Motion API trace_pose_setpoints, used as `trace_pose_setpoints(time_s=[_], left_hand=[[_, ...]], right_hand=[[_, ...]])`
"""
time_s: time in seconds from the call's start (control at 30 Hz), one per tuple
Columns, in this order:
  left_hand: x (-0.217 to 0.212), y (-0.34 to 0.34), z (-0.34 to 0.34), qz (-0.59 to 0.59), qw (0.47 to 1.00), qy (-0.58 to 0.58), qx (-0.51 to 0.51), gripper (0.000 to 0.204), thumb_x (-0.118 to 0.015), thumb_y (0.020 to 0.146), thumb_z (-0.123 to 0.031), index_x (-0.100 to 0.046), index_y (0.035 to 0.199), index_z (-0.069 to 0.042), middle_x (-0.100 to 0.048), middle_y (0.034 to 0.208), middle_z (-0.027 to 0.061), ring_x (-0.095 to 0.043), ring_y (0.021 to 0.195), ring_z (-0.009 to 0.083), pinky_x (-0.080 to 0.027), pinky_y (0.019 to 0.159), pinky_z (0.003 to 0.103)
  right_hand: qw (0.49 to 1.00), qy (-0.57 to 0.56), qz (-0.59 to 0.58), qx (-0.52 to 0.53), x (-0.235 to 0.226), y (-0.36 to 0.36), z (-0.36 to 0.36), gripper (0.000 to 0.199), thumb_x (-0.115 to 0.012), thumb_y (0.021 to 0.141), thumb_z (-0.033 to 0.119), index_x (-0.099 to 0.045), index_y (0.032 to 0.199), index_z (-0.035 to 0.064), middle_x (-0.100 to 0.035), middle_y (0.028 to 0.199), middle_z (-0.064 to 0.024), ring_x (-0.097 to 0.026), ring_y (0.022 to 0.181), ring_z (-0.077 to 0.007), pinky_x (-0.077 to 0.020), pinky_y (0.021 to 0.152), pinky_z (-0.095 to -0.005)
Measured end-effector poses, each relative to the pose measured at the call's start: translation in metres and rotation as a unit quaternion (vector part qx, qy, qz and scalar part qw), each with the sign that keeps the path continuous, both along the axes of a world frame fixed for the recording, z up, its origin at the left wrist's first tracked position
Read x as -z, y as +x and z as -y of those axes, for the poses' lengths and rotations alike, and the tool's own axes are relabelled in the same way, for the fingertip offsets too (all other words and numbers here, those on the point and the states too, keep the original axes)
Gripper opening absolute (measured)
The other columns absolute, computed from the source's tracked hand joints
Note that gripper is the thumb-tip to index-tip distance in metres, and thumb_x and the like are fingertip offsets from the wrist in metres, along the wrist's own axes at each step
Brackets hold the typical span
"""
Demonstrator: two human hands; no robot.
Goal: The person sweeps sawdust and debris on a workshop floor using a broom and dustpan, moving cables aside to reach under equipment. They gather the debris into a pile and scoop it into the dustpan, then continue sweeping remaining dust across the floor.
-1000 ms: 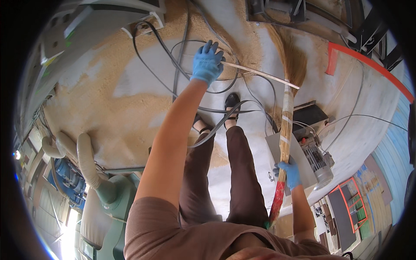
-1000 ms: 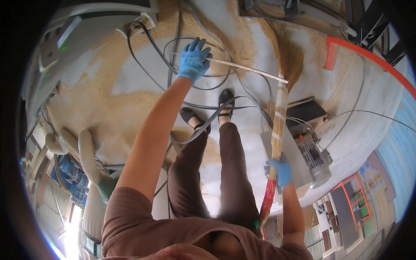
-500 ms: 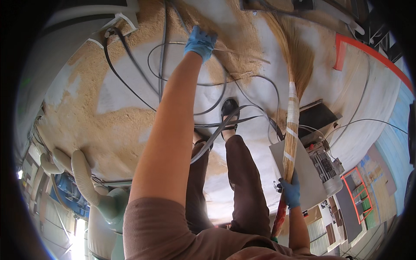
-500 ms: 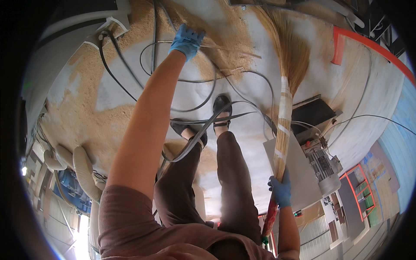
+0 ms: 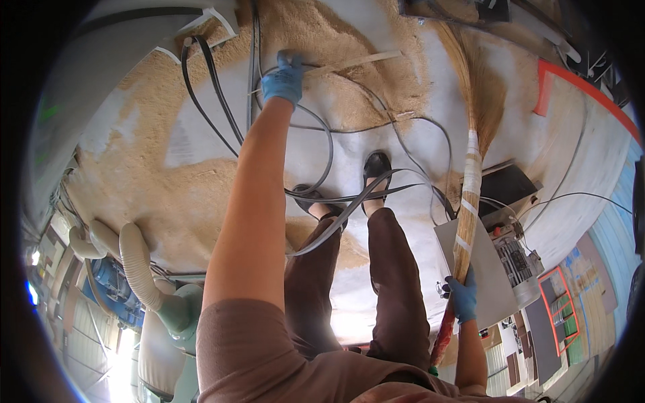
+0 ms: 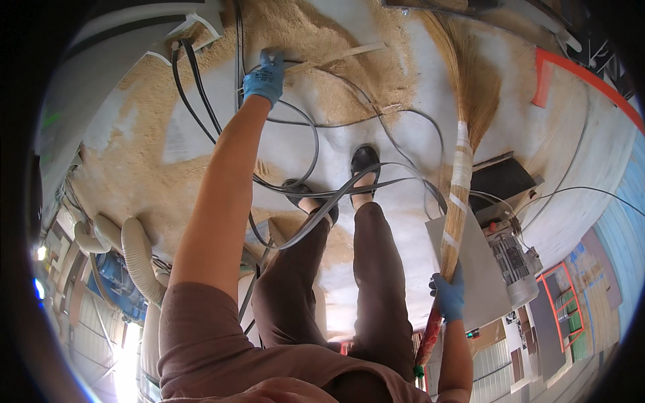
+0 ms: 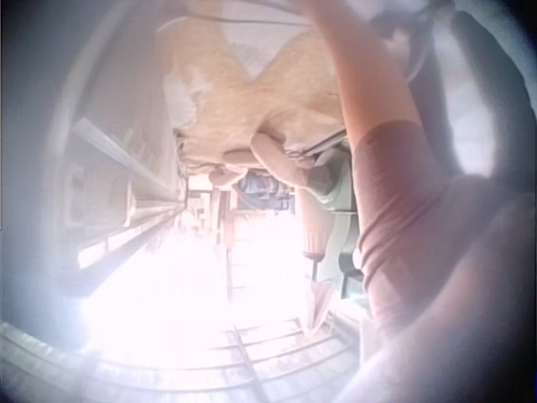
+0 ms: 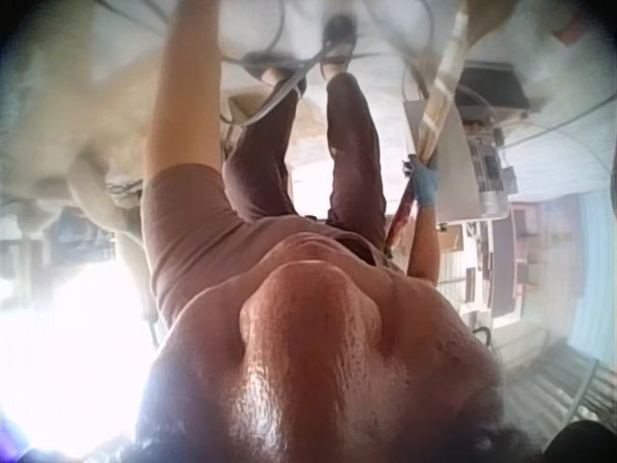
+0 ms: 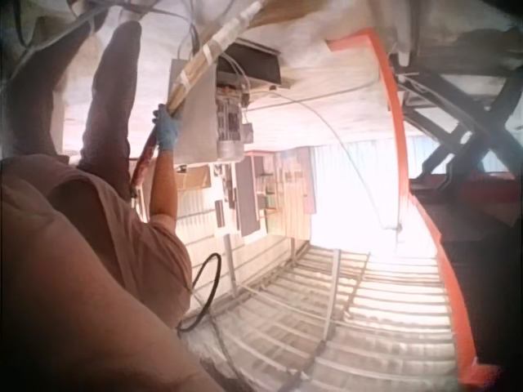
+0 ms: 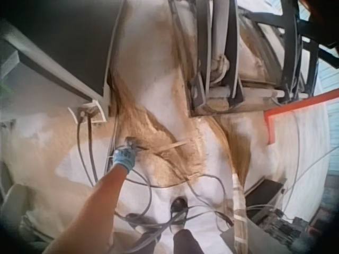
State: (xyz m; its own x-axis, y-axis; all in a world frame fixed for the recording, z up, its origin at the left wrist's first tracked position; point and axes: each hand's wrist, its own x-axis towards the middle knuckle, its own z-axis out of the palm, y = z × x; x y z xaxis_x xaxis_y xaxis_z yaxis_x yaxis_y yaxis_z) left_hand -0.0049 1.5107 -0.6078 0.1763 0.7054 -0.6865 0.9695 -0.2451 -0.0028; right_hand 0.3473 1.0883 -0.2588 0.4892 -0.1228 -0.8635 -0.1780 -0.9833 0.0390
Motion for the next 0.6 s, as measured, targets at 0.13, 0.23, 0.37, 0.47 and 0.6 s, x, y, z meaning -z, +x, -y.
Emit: trace_pose_setpoints(time_s=[0.13,0.23,0.37,0.47,0.6], left_hand=[[0.025,-0.018,0.003,-0.048,0.998,-0.03,-0.018,0.066,-0.057,0.092,-0.018,-0.03,0.152,-0.014,-0.061,0.132,0.02,-0.069,0.104,0.0392,-0.055,0.083,0.05],[0.022,-0.036,0.01,-0.082,0.991,-0.064,0.086,0.039,-0.056,0.093,-0.019,-0.061,0.131,-0.015,-0.072,0.114,0.0114,-0.071,0.101,0.0332,-0.053,0.077,0.05],[0.007,-0.067,0.03,-0.14,0.939,-0.138,0.281,0.026,-0.058,0.092,-0.024,-0.076,0.11,-0.019,-0.073,0.116,0.0035,-0.07,0.101,0.0291,-0.051,0.074,0.051],[0.004,-0.103,0.061,-0.154,0.853,-0.157,0.474,0.032,-0.054,0.095,-0.031,-0.07,0.12,-0.019,-0.07,0.121,0.0021,-0.064,0.114,0.027,-0.046,0.086,0.051],[0.028,-0.174,0.12,-0.297,0.835,-0.173,0.429,0.043,-0.038,0.103,-0.045,-0.058,0.132,-0.02,-0.06,0.133,0.0003,-0.049,0.13,0.02,-0.034,0.107,0.042]], right_hand=[[1.0,0.009,0.018,-0.012,0.003,-0.003,0.004,0.08,-0.062,0.087,0.001,-0.024,0.156,0.0149,-0.062,0.093,-0.0075,-0.062,0.067,-0.0139,-0.0497,0.052,-0.0267],[0.997,0.046,0.067,0.006,-0.001,-0.011,0.002,0.086,-0.061,0.087,0.0,-0.017,0.159,0.0156,-0.062,0.093,-0.0074,-0.061,0.066,-0.0129,-0.0485,0.051,-0.0258],[0.996,0.056,0.044,-0.052,-0.016,-0.022,-0.02,0.092,-0.062,0.085,-0.002,-0.013,0.16,0.0162,-0.06,0.09,-0.0071,-0.059,0.064,-0.0128,-0.0475,0.05,-0.0255],[0.996,0.042,-0.03,-0.068,-0.028,-0.024,-0.044,0.089,-0.062,0.084,-0.002,-0.018,0.158,0.0174,-0.058,0.086,-0.006,-0.058,0.062,-0.013,-0.0482,0.049,-0.0266],[0.992,0.077,-0.104,-0.002,-0.035,-0.027,-0.062,0.082,-0.063,0.082,-0.001,-0.027,0.153,0.0197,-0.056,0.081,-0.0041,-0.058,0.058,-0.0133,-0.0506,0.048,-0.0291]])
